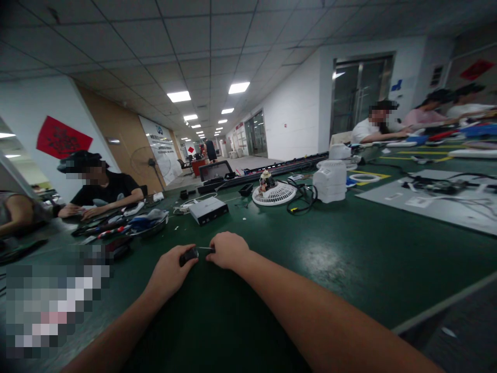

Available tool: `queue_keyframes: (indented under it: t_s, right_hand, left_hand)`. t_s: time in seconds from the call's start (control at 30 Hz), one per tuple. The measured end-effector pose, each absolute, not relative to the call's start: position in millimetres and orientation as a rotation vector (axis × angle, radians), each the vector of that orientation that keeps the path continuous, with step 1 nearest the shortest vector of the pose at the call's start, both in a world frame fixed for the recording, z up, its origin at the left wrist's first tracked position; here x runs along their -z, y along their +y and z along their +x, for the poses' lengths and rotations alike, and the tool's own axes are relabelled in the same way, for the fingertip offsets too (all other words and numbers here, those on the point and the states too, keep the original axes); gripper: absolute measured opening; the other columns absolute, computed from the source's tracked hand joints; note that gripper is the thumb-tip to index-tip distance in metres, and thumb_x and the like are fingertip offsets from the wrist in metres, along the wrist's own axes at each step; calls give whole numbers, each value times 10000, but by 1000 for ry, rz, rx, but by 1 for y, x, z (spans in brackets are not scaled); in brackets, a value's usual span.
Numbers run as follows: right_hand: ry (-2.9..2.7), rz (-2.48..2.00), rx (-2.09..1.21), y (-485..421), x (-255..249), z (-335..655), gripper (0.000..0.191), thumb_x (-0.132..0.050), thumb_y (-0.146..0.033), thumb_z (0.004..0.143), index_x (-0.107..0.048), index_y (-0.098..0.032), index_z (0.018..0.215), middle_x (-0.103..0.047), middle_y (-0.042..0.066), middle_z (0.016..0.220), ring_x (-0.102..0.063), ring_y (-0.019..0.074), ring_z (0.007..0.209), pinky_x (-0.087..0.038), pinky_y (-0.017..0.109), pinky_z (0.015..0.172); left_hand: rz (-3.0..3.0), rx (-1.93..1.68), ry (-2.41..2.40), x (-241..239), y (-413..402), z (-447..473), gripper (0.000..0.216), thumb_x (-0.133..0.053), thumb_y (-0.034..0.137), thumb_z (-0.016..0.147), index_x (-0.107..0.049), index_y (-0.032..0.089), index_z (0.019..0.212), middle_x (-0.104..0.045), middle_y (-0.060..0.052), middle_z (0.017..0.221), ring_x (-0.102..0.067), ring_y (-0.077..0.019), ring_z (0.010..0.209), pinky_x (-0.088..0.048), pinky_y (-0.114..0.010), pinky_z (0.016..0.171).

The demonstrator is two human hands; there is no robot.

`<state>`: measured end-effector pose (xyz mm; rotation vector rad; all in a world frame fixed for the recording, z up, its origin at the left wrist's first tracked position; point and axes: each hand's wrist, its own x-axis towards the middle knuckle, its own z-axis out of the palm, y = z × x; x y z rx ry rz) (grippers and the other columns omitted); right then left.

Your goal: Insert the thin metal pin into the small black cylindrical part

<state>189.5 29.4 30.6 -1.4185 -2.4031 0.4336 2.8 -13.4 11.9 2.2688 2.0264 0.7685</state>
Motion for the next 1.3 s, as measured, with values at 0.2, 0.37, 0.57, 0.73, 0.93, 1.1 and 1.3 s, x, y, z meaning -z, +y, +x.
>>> queue_keyframes:
  t_s: [0.2, 0.37, 0.57, 0.73, 0.93, 1.1, 1.3]
  right_hand:
    - [-2273, -1334, -675, 36, -32, 200, 201, -763, -250, 692, -753, -228, 891, -742, 11, 880, -677, 163, 802, -496, 232, 679]
    - [-2040, -1197, -884, 41, -27, 199, 294, -744, -135, 675, -737, -175, 966, -744, 40, 862, -681, 161, 785, -505, 232, 683]
    - [-1874, -980, -990, 31, -34, 192, 162, -748, -104, 667, -729, -134, 825, -739, 51, 795, -678, 152, 738, -521, 246, 681]
    - [-1862, -949, -889, 27, -40, 194, 156, -741, -123, 698, -733, -153, 851, -734, 40, 809, -667, 142, 743, -517, 254, 694]
    - [-1862, -895, -938, 31, -35, 194, 155, -786, -167, 642, -698, -144, 767, -700, 12, 726, -637, 128, 682, -493, 233, 631]
    - [-1859, -928, -1193, 40, -25, 194, 213, -816, -190, 597, -646, -135, 712, -647, -23, 613, -592, 106, 567, -437, 209, 523]
    - [-1754, -999, -1426, 42, -24, 195, 281, -850, -183, 538, -624, -132, 695, -644, -24, 613, -577, 92, 501, -438, 199, 471]
  left_hand:
    - [2263, -838, 1905, -13, -15, 5, 354, -648, 274, 795, -662, 217, 1144, -695, -79, 1124, -628, -273, 1038, -465, -421, 922]
    - [2319, -848, 1776, -17, -20, 13, 328, -662, 263, 783, -676, 237, 1110, -704, -55, 1091, -634, -262, 1021, -469, -414, 920]
    - [2308, -981, 1740, -20, -26, 19, 342, -620, 318, 836, -638, 225, 1164, -692, -60, 1111, -634, -254, 1009, -490, -401, 884]
    - [2277, -1084, 1713, -20, -28, 20, 340, -614, 332, 842, -627, 222, 1164, -704, -59, 1077, -648, -251, 995, -501, -395, 883]
    - [2285, -1114, 1643, -20, -30, 21, 328, -619, 312, 841, -624, 226, 1158, -701, -52, 1089, -650, -236, 998, -511, -380, 883]
    - [2365, -1079, 1548, -20, -30, 18, 310, -640, 249, 811, -634, 227, 1121, -696, -51, 1093, -645, -232, 1002, -514, -378, 895]
    - [2421, -1072, 1448, -21, -31, 15, 299, -641, 214, 811, -624, 231, 1110, -684, -46, 1110, -636, -225, 1026, -512, -388, 919]
